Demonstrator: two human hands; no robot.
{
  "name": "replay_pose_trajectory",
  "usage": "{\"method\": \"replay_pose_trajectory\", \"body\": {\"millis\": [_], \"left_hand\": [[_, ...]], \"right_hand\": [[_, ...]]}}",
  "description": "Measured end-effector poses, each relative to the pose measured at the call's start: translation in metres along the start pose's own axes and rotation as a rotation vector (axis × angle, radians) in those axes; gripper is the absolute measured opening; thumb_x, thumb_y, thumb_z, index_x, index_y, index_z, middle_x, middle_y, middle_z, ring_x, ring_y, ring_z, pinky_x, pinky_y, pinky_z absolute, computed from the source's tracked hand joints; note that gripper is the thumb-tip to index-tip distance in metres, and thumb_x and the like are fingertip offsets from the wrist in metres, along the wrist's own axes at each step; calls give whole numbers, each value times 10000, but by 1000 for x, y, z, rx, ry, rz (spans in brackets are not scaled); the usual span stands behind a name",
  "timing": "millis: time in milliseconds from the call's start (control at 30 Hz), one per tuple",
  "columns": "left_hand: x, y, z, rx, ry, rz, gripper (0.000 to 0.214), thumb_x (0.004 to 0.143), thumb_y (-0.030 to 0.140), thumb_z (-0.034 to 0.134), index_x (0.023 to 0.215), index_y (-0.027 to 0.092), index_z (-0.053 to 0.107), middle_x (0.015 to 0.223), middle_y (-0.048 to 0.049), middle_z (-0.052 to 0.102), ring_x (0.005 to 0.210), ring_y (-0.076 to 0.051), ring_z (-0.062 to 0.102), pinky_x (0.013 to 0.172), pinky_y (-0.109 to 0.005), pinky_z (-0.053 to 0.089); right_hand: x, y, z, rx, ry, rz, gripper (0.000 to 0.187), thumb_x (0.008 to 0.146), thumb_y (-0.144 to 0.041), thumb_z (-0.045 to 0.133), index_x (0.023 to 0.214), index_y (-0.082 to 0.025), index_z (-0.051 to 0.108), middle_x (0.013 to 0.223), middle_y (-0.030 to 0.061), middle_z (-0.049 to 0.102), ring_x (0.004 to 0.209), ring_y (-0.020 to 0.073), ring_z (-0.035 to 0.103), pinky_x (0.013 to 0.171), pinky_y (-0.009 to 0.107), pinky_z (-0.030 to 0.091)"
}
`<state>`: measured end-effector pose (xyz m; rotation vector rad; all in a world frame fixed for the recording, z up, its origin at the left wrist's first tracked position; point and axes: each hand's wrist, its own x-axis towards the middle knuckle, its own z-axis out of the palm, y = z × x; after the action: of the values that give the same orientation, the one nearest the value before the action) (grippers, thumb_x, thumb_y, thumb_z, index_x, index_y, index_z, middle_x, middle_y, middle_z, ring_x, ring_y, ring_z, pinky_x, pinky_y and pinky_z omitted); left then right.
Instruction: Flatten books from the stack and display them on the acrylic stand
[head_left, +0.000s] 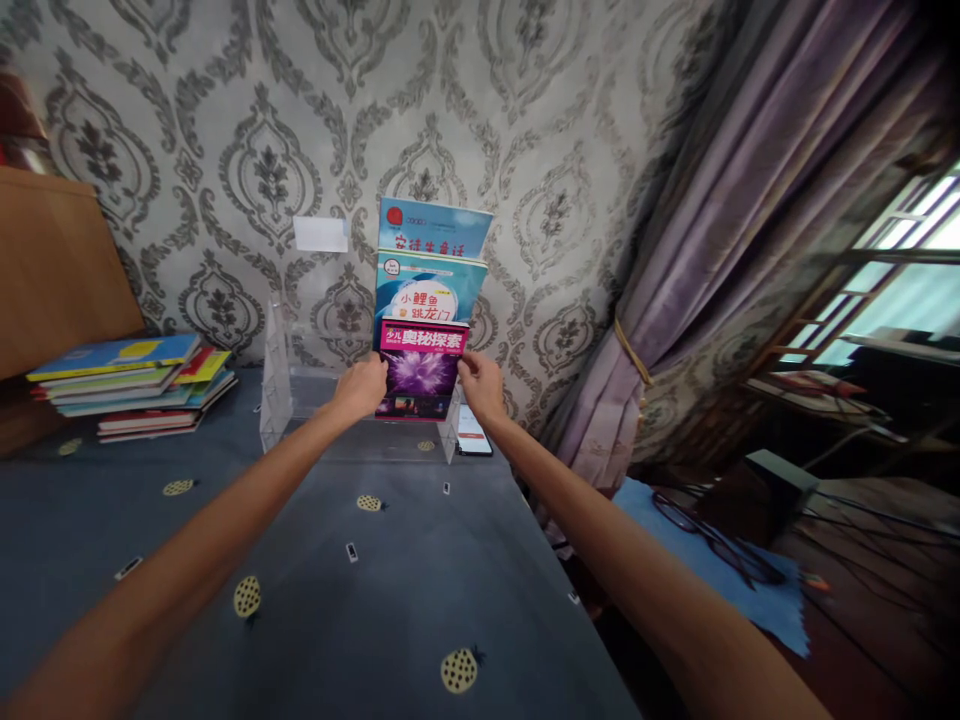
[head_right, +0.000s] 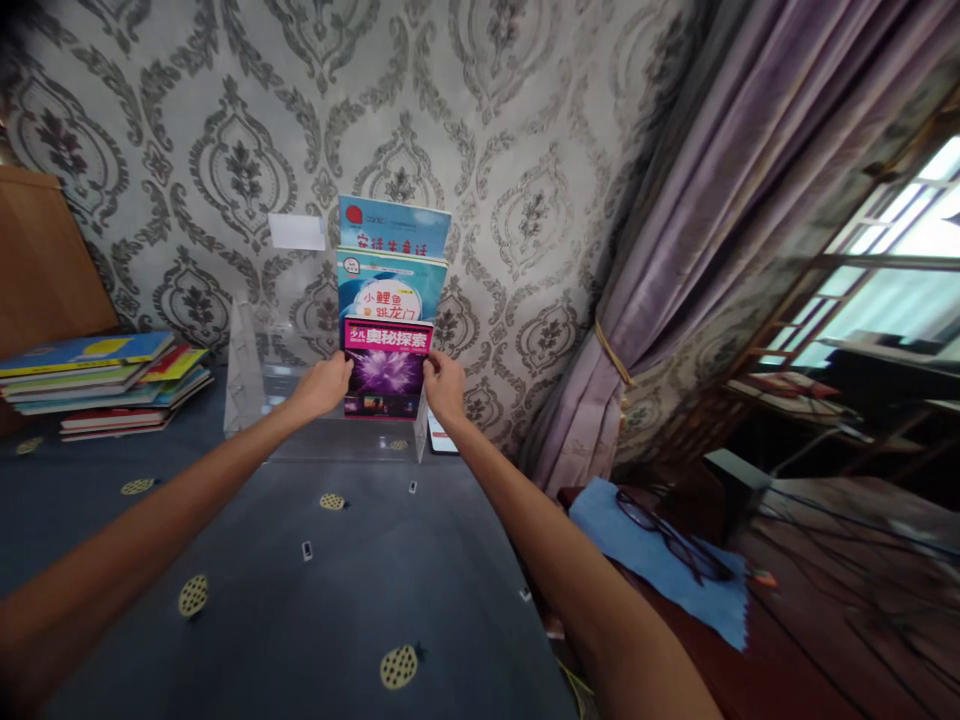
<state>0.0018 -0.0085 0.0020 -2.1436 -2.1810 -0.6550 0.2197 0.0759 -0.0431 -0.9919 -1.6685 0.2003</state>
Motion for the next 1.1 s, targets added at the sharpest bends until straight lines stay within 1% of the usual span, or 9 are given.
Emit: {"method": "replay_pose_trajectory", "body": {"millis": [100, 300, 433, 700, 900, 1100], "left_hand": [[-1, 3, -2, 7, -5, -10, 378, 1049, 292, 277, 1254, 110, 537, 1156, -229, 714, 1122, -327, 689, 915, -403, 511], [-1, 7, -2, 12, -9, -40, 374, 1043, 284, 281, 1247, 94, 531, 1165, -250, 706, 1127, -337, 686, 912, -407, 514], [-2, 8, -1, 8, -8, -47, 367, 1042, 283, 282, 1248, 99, 524, 1171, -250, 704, 1125, -338, 688, 908, -406, 513], [-3, 4, -3, 0, -12, -18, 375, 1047, 304, 267, 1236, 119, 531, 1154, -243, 711, 1116, -343, 689, 903, -416, 508], [-3, -2, -2, 13, -16, 15, 402, 1049, 333, 251, 1246, 126, 534, 1143, -231, 718, 1105, -356, 692, 892, -422, 509], [-3, -6, 0, 27, -11, 43, 410, 1053, 326, 240, 1270, 120, 521, 1153, -231, 715, 1109, -348, 691, 905, -419, 502]], "right_hand": [[0, -1, 1, -22, -2, 6, 349, 863, -296, 499, 1076, -189, 754, 1015, 103, 768, 860, 275, 690, 838, 441, 565], [1, -1, 1, -66, 3, 20, 366, 865, -294, 496, 1079, -171, 765, 957, 114, 773, 807, 276, 688, 817, 432, 556], [1, -1, 1, -74, 3, 24, 358, 869, -294, 494, 1076, -187, 766, 938, 96, 773, 803, 267, 683, 827, 423, 550], [-1, -3, -2, -42, -2, -11, 341, 863, -288, 494, 1046, -202, 769, 918, 68, 774, 785, 244, 675, 789, 392, 557], [-5, -10, -5, -28, 4, -21, 349, 853, -281, 493, 1048, -194, 769, 964, 81, 784, 836, 254, 693, 816, 386, 546], [-8, -14, -7, -17, 6, -25, 355, 848, -268, 488, 1044, -168, 767, 1007, 104, 786, 873, 268, 702, 830, 394, 541]]}}
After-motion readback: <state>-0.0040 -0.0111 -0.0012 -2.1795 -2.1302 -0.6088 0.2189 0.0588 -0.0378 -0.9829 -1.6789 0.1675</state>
